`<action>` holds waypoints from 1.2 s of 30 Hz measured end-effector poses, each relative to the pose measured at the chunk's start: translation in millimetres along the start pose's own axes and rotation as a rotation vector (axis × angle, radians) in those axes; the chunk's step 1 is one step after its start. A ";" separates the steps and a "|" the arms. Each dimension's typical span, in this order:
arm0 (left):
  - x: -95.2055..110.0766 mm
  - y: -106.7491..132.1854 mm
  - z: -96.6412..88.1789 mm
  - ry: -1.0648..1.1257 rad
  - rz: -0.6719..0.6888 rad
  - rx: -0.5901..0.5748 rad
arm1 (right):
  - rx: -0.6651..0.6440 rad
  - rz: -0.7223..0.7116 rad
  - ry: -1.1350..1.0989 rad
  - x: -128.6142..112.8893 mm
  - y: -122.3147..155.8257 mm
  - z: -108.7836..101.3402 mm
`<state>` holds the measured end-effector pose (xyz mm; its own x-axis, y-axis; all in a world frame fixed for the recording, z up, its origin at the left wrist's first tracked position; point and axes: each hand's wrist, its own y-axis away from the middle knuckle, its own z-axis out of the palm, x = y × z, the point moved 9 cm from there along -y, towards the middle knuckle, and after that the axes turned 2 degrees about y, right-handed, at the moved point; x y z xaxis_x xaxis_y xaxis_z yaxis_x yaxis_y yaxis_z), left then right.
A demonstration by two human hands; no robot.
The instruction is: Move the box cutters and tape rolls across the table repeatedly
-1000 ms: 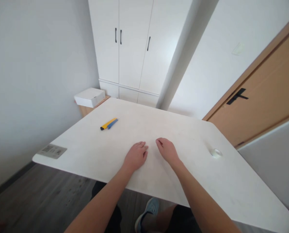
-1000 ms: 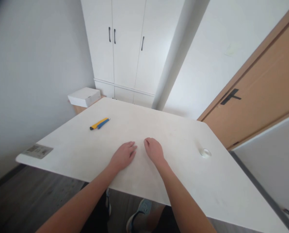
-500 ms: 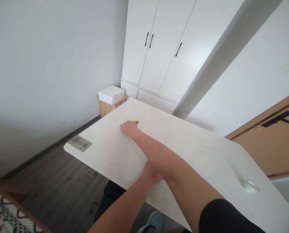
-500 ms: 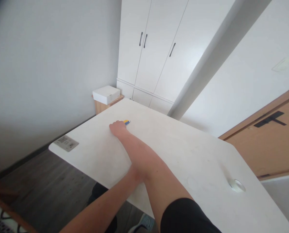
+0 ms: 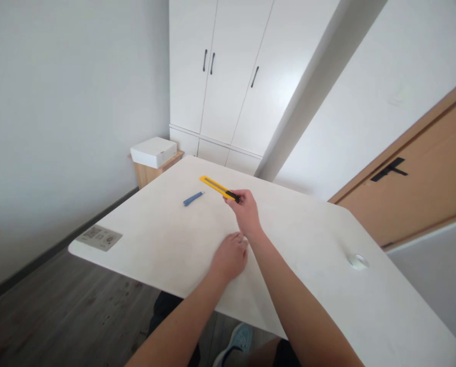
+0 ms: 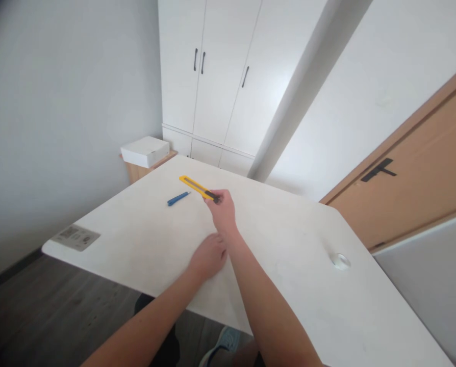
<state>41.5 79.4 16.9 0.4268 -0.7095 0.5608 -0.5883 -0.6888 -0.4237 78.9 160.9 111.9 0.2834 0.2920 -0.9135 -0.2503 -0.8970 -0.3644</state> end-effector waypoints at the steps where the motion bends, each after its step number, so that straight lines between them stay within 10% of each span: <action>1: 1.6 -0.7 0.0 -0.067 0.008 -0.017 | 0.029 0.041 -0.099 6.2 13.3 -24.9; 6: -1.8 -1.0 6.0 -0.202 -0.006 -0.077 | 0.127 0.250 -0.179 37.2 92.1 -150.5; 14: -4.2 -1.0 12.5 -0.269 0.072 -0.078 | 0.340 0.452 0.390 63.8 193.9 -430.0; 17: -6.5 -1.4 12.9 -0.264 0.070 -0.077 | 0.345 0.455 0.569 70.3 204.8 -490.9; 26: -9.2 -1.5 12.8 -0.258 0.064 -0.086 | -0.098 0.422 1.137 106.0 181.9 -508.6; 36: -10.7 -1.6 13.2 -0.233 0.065 -0.078 | -0.121 0.440 1.199 109.7 171.5 -498.8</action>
<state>46.9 86.1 2.2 0.5283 -0.7731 0.3510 -0.6669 -0.6337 -0.3921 528.9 -126.5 39.5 0.8670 -0.4585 -0.1951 -0.4672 -0.8842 0.0015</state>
